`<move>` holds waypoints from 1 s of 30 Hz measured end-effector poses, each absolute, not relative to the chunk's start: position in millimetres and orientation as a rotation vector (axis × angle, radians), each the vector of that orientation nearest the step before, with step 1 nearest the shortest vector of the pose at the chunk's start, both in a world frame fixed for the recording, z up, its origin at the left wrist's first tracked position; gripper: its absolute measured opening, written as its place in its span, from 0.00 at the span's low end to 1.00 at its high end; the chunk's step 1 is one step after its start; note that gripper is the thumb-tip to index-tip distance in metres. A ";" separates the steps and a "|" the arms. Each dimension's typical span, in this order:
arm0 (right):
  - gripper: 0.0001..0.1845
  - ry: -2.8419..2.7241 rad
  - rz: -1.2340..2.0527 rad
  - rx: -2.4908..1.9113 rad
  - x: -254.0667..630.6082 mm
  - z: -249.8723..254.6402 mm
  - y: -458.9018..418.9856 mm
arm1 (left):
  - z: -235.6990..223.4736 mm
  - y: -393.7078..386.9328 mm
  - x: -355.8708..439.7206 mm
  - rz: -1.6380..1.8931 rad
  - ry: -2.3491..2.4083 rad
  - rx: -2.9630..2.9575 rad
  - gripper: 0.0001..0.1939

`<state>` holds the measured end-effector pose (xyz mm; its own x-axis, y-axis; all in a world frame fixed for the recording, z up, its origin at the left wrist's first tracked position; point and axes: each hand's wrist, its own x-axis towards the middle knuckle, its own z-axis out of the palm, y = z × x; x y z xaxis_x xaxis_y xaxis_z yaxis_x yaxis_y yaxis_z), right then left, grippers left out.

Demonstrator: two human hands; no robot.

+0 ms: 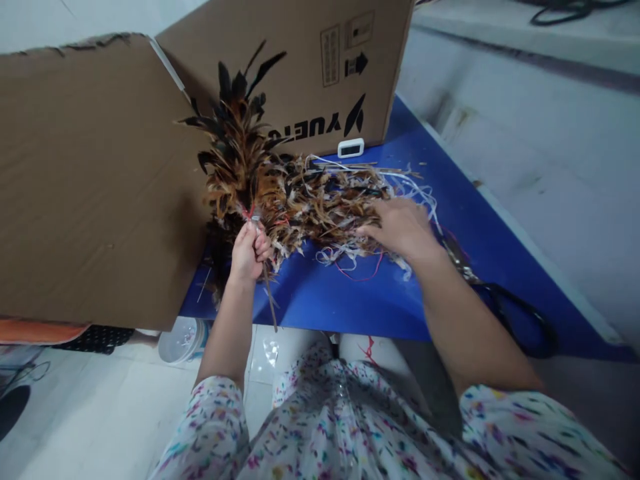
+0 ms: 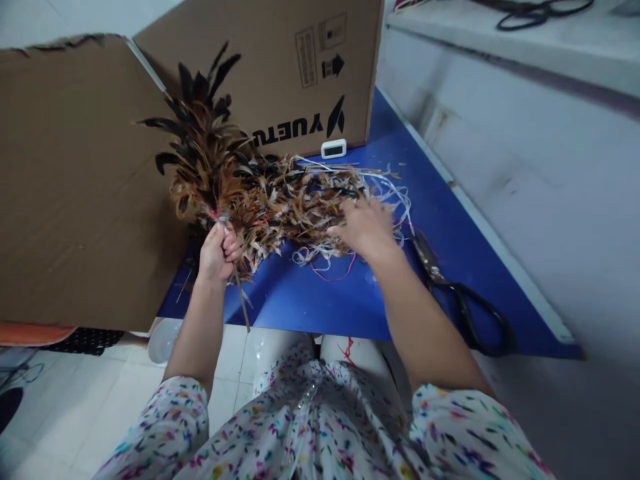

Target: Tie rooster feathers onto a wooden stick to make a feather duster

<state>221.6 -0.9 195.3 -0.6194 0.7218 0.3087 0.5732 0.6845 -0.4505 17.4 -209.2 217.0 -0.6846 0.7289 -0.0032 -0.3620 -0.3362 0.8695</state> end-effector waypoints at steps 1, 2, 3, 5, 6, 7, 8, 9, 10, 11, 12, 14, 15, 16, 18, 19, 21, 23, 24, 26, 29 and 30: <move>0.18 -2.410 0.212 -1.101 224.7 202.5 4.0 | 219.1 -207.9 16.5 2.052 1.194 0.521 0.11; 0.17 -2.348 0.065 -1.179 225.8 209.7 6.6 | 221.3 -206.1 15.5 2.047 1.183 0.521 0.10; 0.17 -2.278 -0.014 -1.213 225.0 216.7 7.2 | 223.3 -203.9 14.4 2.045 1.167 0.515 0.09; 0.18 -2.179 -0.079 -1.186 216.9 228.5 4.5 | 226.3 -198.8 11.7 2.039 1.118 0.488 0.08; 0.18 -2.166 -0.101 -1.139 209.6 232.8 2.4 | 227.1 -196.4 10.1 2.033 1.088 0.465 0.09; 0.18 -2.190 -0.122 -1.075 200.0 235.6 0.5 | 227.3 -194.1 8.6 2.021 1.059 0.438 0.10; 0.18 -2.241 -0.139 -1.012 188.4 236.8 -0.9 | 227.0 -192.0 7.0 2.004 1.032 0.410 0.12; 0.19 -2.313 -0.147 -0.949 175.0 236.2 -1.7 | 226.1 -190.3 5.4 1.986 1.007 0.386 0.15; 0.18 -2.405 -0.141 -0.887 160.4 233.8 -1.6 | 224.7 -188.8 3.8 1.967 0.985 0.368 0.17; 0.18 -2.501 -0.127 -0.841 145.0 229.6 -1.1 | 222.9 -187.6 2.4 1.952 0.967 0.356 0.19; 0.18 -2.598 -0.101 -0.776 129.4 223.9 -0.1 | 220.9 -186.4 1.1 1.944 0.954 0.349 0.21; 0.17 -2.724 -0.086 -0.562 100.2 208.8 2.1 | 216.6 -184.1 -0.9 1.950 0.933 0.341 0.22; 0.17 -2.757 -0.079 -0.496 87.6 200.4 3.0 | 214.7 -182.8 -1.5 1.957 0.922 0.338 0.21; 0.18 -2.780 -0.074 -0.465 76.7 192.0 3.7 | 213.0 -181.6 -1.8 1.962 0.911 0.335 0.20; 0.18 -2.835 -0.062 -0.440 60.6 177.4 4.7 | 210.8 -179.1 -1.6 1.967 0.892 0.325 0.19; 0.18 -2.863 -0.057 -0.438 55.3 171.9 5.4 | 210.2 -177.9 -1.3 1.965 0.887 0.317 0.19; 0.18 -2.900 -0.046 -0.439 49.8 165.9 7.5 | 209.0 -175.7 -0.7 1.954 0.886 0.298 0.19; 0.16 -2.866 0.003 -0.468 50.2 166.7 11.4 | 207.3 -173.5 -0.6 1.940 0.901 0.292 0.19; 0.15 -2.813 0.055 -0.485 52.2 169.4 14.0 | 206.0 -172.4 -0.7 1.934 0.916 0.296 0.19; 0.12 -2.630 0.221 -0.510 59.6 178.6 20.2 | 202.6 -169.9 -1.0 1.938 0.958 0.314 0.18; 0.06 -2.201 0.522 -0.534 77.1 198.1 29.6 | 196.8 -164.6 -0.4 1.971 1.003 0.363 0.15; 0.04 -2.050 0.619 -0.541 84.3 205.1 31.8 | 195.2 -162.3 0.2 1.981 1.010 0.381 0.15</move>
<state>84.3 31.8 205.1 -0.4996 0.5881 0.6360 0.1375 0.7787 -0.6121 0.2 -162.3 195.2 -0.5860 0.8035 -0.1049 -0.5569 -0.3052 0.7725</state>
